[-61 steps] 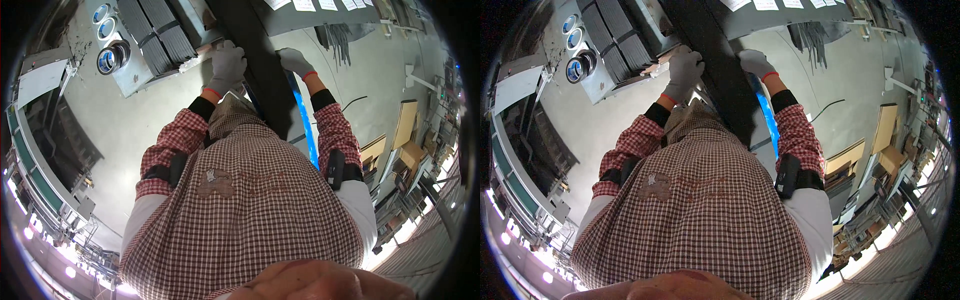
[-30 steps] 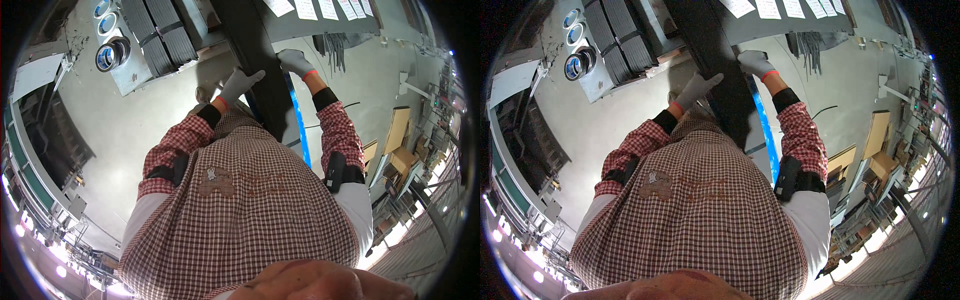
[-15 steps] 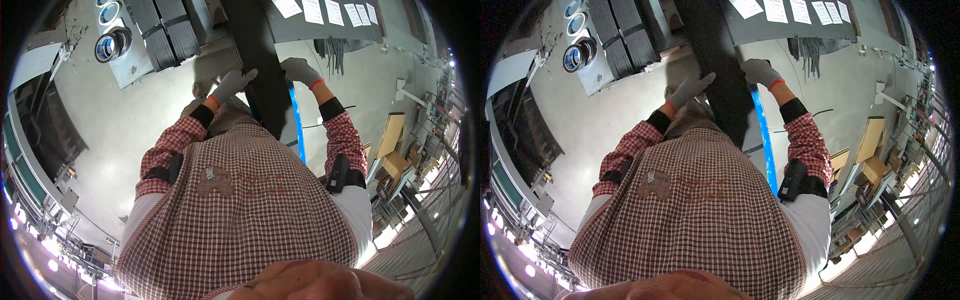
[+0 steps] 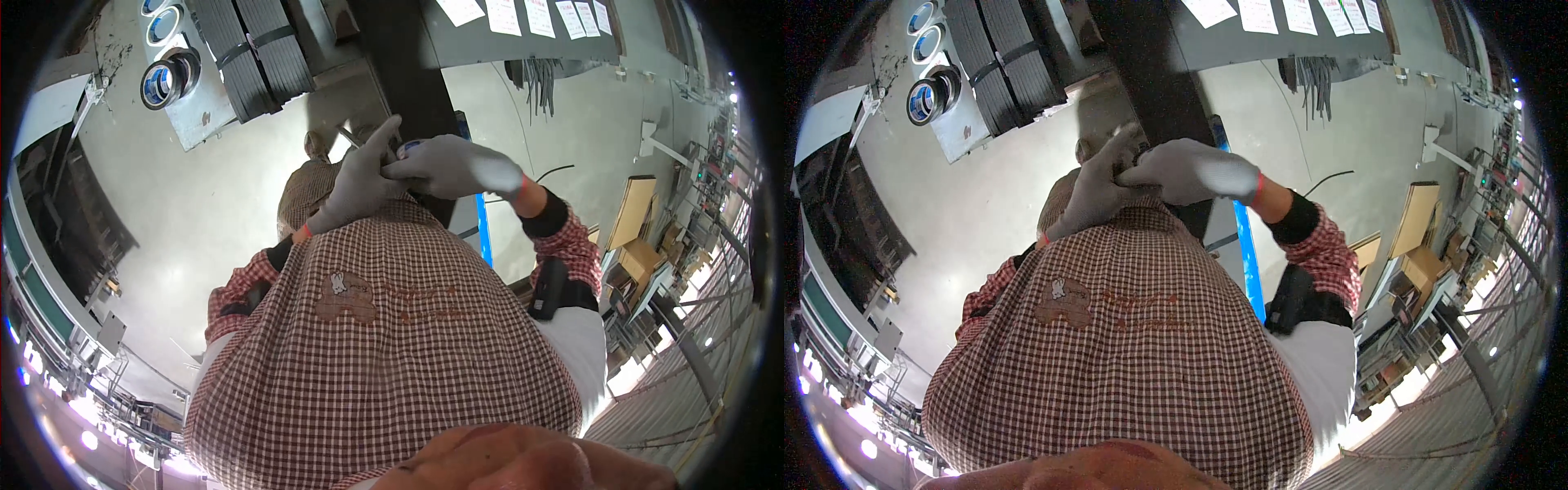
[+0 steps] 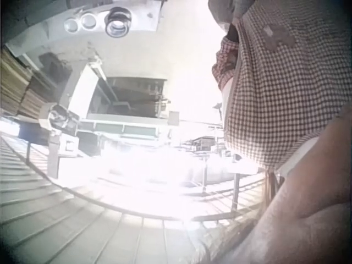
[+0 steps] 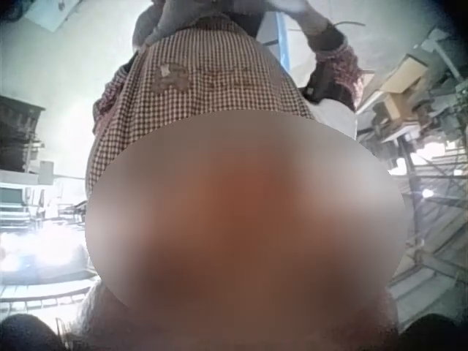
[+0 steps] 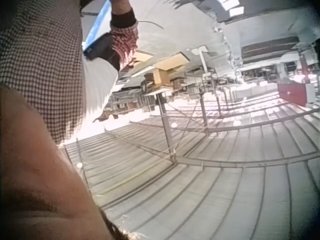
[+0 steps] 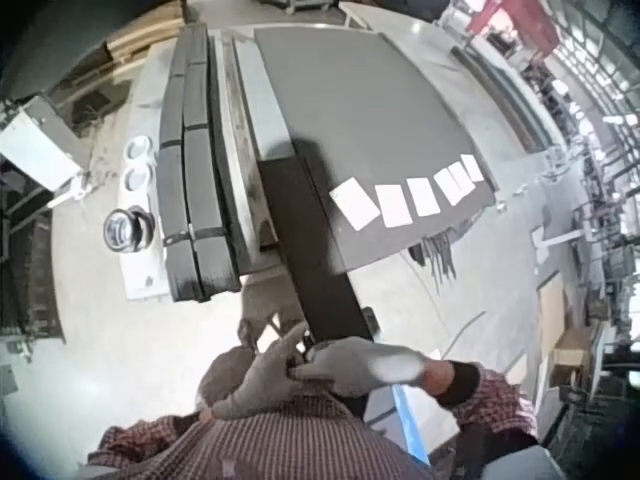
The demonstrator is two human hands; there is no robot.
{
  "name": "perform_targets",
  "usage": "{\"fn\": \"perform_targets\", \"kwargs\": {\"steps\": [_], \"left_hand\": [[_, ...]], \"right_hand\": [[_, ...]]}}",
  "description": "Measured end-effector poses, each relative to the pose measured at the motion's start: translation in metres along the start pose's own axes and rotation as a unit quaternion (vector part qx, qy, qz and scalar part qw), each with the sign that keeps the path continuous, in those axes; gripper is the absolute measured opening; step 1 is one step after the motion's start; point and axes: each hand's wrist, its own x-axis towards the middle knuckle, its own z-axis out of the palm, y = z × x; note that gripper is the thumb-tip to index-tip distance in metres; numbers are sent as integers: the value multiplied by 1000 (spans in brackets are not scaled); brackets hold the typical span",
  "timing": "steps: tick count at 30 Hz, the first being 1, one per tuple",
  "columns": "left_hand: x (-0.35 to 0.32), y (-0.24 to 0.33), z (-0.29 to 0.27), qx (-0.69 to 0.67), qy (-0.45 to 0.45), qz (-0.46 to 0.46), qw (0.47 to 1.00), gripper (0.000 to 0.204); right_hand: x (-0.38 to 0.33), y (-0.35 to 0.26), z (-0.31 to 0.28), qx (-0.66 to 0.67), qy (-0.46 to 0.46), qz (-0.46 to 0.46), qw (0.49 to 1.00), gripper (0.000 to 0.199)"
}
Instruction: The recorder applies labels to dark boards and then moves large metal panels onto a stack.
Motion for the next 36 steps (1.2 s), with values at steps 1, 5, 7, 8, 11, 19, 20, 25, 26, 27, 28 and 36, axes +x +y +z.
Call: {"fn": "perform_targets", "kwargs": {"steps": [1,5,7,8,11,19,20,25,26,27,28,36], "left_hand": [[3,-3,0,-40,-8,-34,999,72],[11,-24,-18,-220,-7,-145,965,63],[25,-87,-6,-91,49,-151,983,43],[45,-120,12,25,74,-113,991,41],[117,-199,88,-86,123,-152,977,34],[77,-234,19,57,-46,-105,992,30],[70,-226,9,78,-54,-93,991,30],[116,-179,15,193,-160,-5,968,28],[95,-202,14,-31,-159,23,987,33],[75,-227,3,-250,-140,56,956,39],[67,-217,-19,-35,-230,-60,971,41],[118,-72,62,72,-87,119,986,40]], "right_hand": [[7,9,6,4,27,-21,999,43],[-12,72,-9,86,175,-63,979,33],[-23,133,-20,-74,106,190,973,29],[-16,175,1,-170,148,194,955,26],[50,258,56,-19,168,178,969,30],[53,228,90,126,529,216,811,33],[42,190,74,110,589,219,770,47],[74,61,104,-55,464,330,820,103],[77,56,107,-147,440,400,790,100],[78,60,102,-157,454,388,787,100],[73,62,111,-140,430,412,791,100],[33,76,95,393,532,104,743,81]]}}
